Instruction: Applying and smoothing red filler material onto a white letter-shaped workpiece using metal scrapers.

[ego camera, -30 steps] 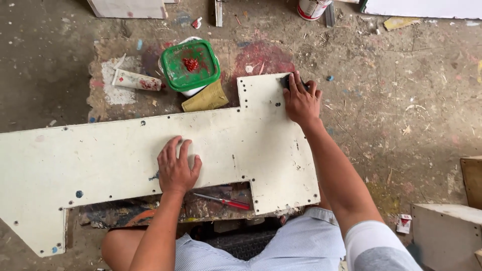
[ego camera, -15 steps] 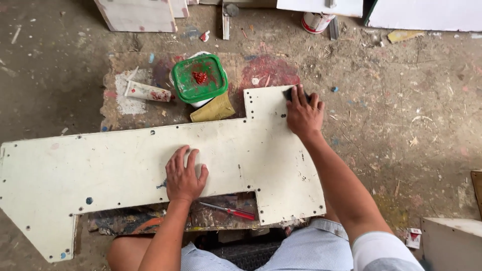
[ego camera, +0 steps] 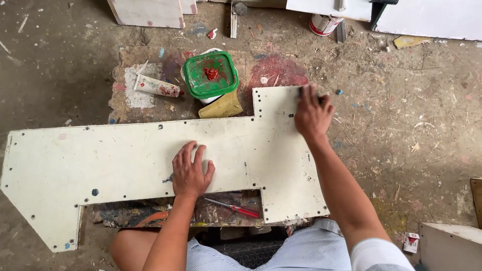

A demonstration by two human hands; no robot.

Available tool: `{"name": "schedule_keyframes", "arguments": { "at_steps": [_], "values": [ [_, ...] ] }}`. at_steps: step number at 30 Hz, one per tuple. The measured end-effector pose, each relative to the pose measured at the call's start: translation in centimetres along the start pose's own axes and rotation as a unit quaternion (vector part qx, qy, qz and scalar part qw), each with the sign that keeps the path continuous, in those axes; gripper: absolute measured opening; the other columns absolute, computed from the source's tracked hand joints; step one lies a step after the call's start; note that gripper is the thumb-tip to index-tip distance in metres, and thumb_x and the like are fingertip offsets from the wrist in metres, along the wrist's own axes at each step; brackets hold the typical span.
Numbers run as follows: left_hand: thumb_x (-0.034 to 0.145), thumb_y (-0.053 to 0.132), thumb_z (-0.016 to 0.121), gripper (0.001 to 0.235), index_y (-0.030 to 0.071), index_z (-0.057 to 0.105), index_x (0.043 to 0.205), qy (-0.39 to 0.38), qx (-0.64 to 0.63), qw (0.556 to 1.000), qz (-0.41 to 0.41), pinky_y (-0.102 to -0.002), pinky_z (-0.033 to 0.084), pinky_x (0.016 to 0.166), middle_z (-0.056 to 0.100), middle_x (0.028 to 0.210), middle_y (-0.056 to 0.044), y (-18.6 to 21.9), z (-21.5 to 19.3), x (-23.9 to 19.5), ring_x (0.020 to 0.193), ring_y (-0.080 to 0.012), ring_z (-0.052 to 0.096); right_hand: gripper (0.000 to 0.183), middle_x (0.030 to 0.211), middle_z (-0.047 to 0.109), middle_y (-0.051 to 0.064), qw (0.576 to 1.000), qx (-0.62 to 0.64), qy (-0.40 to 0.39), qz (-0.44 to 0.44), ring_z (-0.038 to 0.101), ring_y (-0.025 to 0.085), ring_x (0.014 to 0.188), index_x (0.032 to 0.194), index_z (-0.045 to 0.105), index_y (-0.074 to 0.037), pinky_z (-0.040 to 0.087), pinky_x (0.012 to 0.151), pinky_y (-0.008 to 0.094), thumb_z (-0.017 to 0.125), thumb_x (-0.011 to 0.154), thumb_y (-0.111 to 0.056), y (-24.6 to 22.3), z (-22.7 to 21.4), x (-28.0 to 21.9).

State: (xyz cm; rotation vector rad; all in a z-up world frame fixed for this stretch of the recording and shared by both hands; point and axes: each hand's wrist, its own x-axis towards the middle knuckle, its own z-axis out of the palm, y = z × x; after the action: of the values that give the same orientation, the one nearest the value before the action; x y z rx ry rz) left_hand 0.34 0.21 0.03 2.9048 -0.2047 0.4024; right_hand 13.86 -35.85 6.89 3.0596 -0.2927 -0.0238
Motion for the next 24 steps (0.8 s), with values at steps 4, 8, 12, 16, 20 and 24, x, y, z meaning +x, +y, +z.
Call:
{"name": "schedule_keyframes", "arguments": {
  "at_steps": [4, 8, 12, 16, 20, 24],
  "values": [
    [0.089, 0.044, 0.053, 0.046, 0.024, 0.057, 0.131, -0.004, 0.0, 1.0, 0.0, -0.047, 0.041, 0.111, 0.048, 0.141, -0.006, 0.1, -0.3, 0.1, 0.139, -0.027, 0.048, 0.054, 0.162, 0.046, 0.0, 0.999, 0.004, 0.004, -0.034, 0.044, 0.04, 0.127, 0.163, 0.038, -0.023, 0.041, 0.096, 0.049, 0.038, 0.11, -0.036, 2.7, 3.3, 2.2],
    [0.088, 0.043, 0.054, 0.046, 0.024, 0.057, 0.13, -0.003, -0.006, 1.0, -0.003, -0.047, 0.041, 0.111, 0.048, 0.14, -0.005, 0.1, -0.4, 0.2, 0.138, -0.0265, 0.048, 0.058, 0.162, 0.044, -0.001, 0.986, 0.122, 0.024, 0.114, 0.034, 0.045, 0.133, 0.162, 0.04, -0.024, 0.032, 0.097, 0.052, 0.021, 0.112, -0.046, 4.8, 5.4, 2.6],
    [0.087, 0.043, 0.055, 0.047, 0.024, 0.057, 0.13, 0.005, 0.004, 1.0, 0.001, -0.047, 0.041, 0.111, 0.047, 0.141, -0.004, 0.1, -0.1, 0.0, 0.139, -0.0259, 0.048, 0.049, 0.158, 0.052, -0.002, 0.98, 0.082, 0.169, -0.063, 0.043, 0.029, 0.121, 0.159, 0.048, -0.022, 0.039, 0.088, 0.041, 0.044, 0.113, -0.039, 1.2, 7.0, -1.6],
    [0.087, 0.043, 0.055, 0.047, 0.024, 0.056, 0.13, 0.01, 0.004, 1.0, 0.0, -0.047, 0.041, 0.111, 0.047, 0.14, -0.004, 0.2, -0.2, 0.1, 0.138, -0.0265, 0.048, 0.053, 0.162, 0.047, -0.003, 0.986, 0.116, 0.051, -0.11, 0.039, 0.03, 0.126, 0.158, 0.048, -0.022, 0.036, 0.095, 0.041, 0.03, 0.113, -0.044, -5.6, 2.5, -4.5],
    [0.087, 0.043, 0.055, 0.047, 0.024, 0.057, 0.129, 0.013, -0.004, 1.0, 0.002, -0.047, 0.042, 0.11, 0.048, 0.139, -0.005, 0.2, -0.3, 0.3, 0.137, -0.0268, 0.049, 0.058, 0.167, 0.036, -0.003, 0.975, 0.106, -0.006, -0.194, 0.035, 0.033, 0.129, 0.163, 0.036, -0.022, 0.034, 0.099, 0.045, 0.033, 0.11, -0.045, -8.9, 2.1, -2.3],
    [0.087, 0.044, 0.054, 0.047, 0.024, 0.057, 0.13, 0.008, -0.006, 1.0, 0.002, -0.047, 0.041, 0.11, 0.048, 0.14, -0.005, 0.2, -0.4, 0.4, 0.137, -0.027, 0.049, 0.058, 0.167, 0.033, -0.007, 0.977, 0.09, -0.041, -0.188, 0.034, 0.031, 0.128, 0.162, 0.035, -0.025, 0.034, 0.099, 0.045, 0.028, 0.11, -0.049, -9.7, 2.7, -0.1]
  ]
}}
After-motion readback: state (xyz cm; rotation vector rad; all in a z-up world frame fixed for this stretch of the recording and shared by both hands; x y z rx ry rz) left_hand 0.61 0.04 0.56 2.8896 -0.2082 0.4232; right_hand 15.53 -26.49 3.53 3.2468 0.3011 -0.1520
